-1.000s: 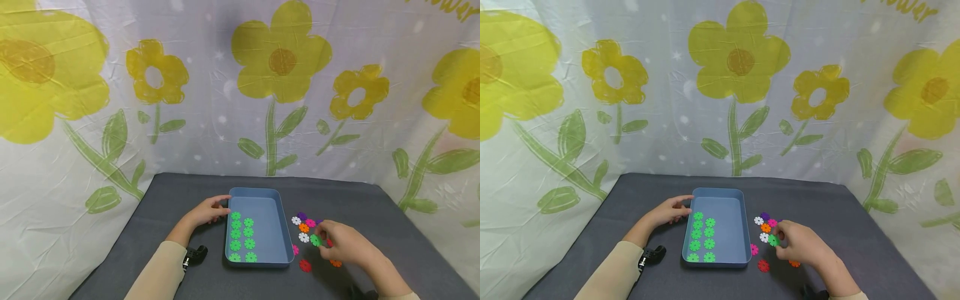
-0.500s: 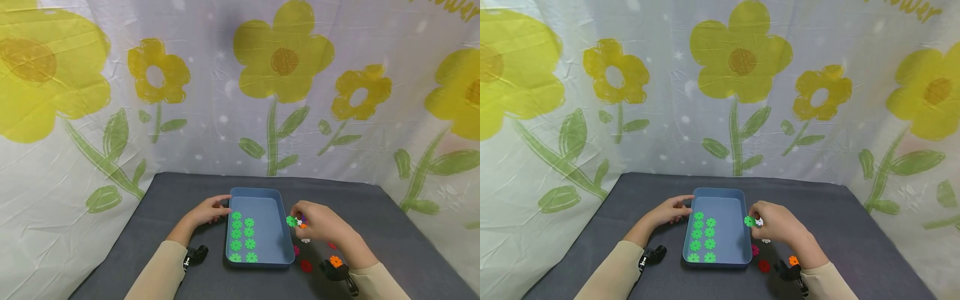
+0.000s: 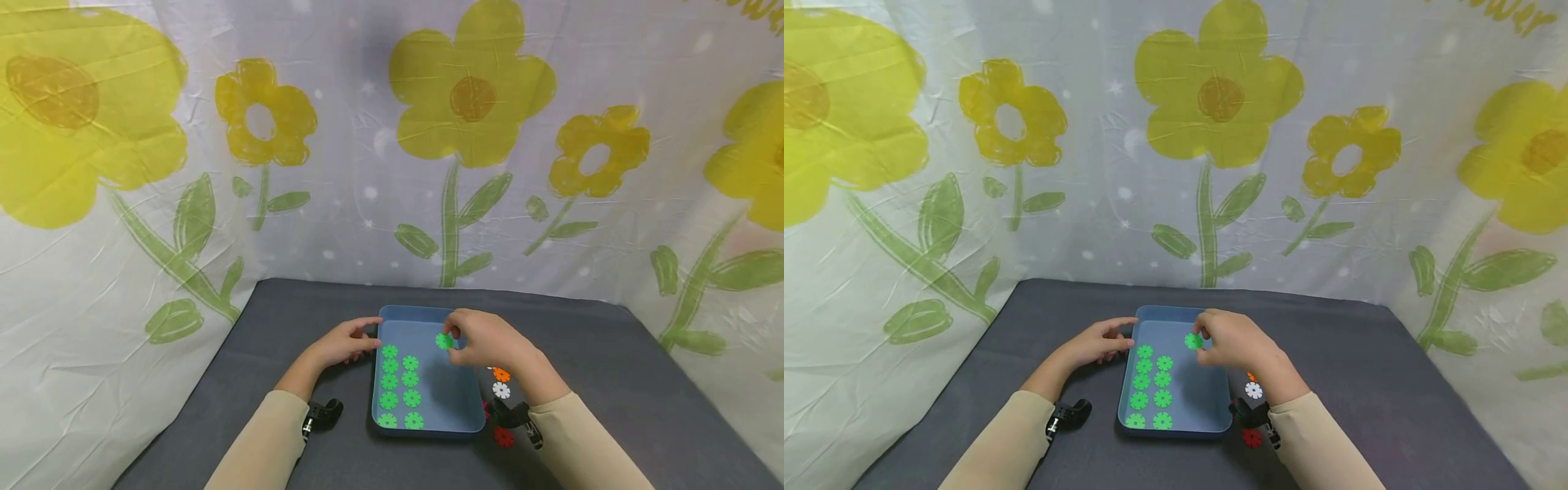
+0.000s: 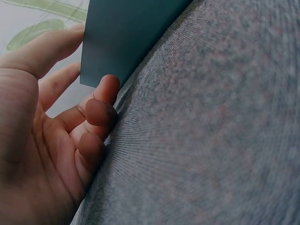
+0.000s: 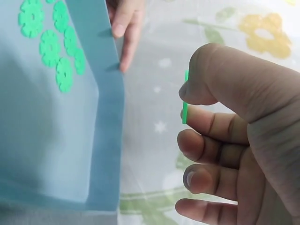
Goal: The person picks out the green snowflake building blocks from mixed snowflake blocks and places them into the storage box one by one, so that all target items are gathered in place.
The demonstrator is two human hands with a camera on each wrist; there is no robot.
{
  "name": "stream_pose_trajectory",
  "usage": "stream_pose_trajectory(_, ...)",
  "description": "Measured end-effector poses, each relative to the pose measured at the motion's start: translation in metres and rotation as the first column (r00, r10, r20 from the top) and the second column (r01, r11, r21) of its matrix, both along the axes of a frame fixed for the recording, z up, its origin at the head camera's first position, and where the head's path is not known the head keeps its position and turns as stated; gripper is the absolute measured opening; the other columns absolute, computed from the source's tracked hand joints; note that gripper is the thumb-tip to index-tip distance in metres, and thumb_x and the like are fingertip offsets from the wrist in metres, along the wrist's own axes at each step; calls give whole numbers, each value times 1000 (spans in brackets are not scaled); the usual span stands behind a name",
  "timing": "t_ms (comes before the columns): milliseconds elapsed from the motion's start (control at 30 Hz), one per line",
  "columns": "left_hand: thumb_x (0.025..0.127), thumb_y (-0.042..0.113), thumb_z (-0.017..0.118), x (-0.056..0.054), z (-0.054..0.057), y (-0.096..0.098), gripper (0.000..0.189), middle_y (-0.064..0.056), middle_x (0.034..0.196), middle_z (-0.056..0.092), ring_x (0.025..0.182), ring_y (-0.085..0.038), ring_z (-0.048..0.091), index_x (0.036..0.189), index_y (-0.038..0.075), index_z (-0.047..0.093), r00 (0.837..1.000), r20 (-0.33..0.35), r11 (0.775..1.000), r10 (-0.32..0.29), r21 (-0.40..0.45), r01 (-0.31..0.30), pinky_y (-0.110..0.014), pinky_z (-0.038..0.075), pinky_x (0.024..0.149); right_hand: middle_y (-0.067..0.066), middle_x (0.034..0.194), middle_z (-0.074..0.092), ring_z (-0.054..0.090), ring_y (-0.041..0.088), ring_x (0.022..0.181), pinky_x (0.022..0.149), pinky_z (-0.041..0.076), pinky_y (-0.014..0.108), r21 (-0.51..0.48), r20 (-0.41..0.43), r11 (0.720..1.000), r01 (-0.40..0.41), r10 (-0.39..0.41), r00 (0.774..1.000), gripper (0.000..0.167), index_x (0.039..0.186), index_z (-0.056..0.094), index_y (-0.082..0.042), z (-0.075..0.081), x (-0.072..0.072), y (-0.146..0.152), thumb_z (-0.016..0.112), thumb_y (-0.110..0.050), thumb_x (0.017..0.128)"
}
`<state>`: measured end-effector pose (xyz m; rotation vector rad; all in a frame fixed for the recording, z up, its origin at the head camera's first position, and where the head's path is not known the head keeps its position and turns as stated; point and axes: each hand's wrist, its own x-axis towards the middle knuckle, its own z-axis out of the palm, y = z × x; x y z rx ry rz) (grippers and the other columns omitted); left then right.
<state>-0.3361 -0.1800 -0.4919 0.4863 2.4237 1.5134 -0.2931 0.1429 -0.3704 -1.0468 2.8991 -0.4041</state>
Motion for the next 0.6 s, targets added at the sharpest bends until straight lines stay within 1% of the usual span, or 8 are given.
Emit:
stream_pose_trajectory(67,99,34,70,0,0,0,60,-8,91,65,63,-20,51,154,23,49,1000,0,1000,-2,2,2,-34,43,53,-1,95,58,51,15,78,70,45,38,-2,23,1000,-6,6,1000,27,113,69,-12,-2,-6,-8,73,-20,88)
stream_pose_trajectory(200,99,35,71,1,-2,-1,60,-8,91,66,63,-20,51,154,23,49,1000,2,1000,-5,5,5,-35,43,54,0,98,62,53,14,81,74,47,38,11,39,1000,-16,15,999,28,114,70,-11,-10,-19,-22,73,-21,89)
stream_pose_trajectory(400,100,33,69,1,-2,0,60,-8,89,65,63,-20,51,155,21,48,1000,12,1000,-4,0,4,-34,43,53,2,100,65,57,14,82,77,51,39,61,53,998,-21,18,998,30,116,72,-9,-21,-31,-44,76,-23,89)
stream_pose_trajectory(533,101,34,69,0,-1,-1,60,-8,89,65,62,-20,51,155,21,48,1000,6,1000,-3,-5,4,-34,43,53,2,98,66,57,14,80,76,50,39,106,72,994,-24,17,997,31,117,73,-9,-27,-39,-56,78,-24,90)
stream_pose_trajectory(600,101,35,69,-1,0,-1,60,-8,89,65,62,-20,51,155,22,48,1000,3,1000,-6,-7,6,-34,43,53,1,95,65,56,14,77,74,49,37,127,85,992,-20,9,996,32,117,73,-9,-32,-44,-59,78,-25,91)
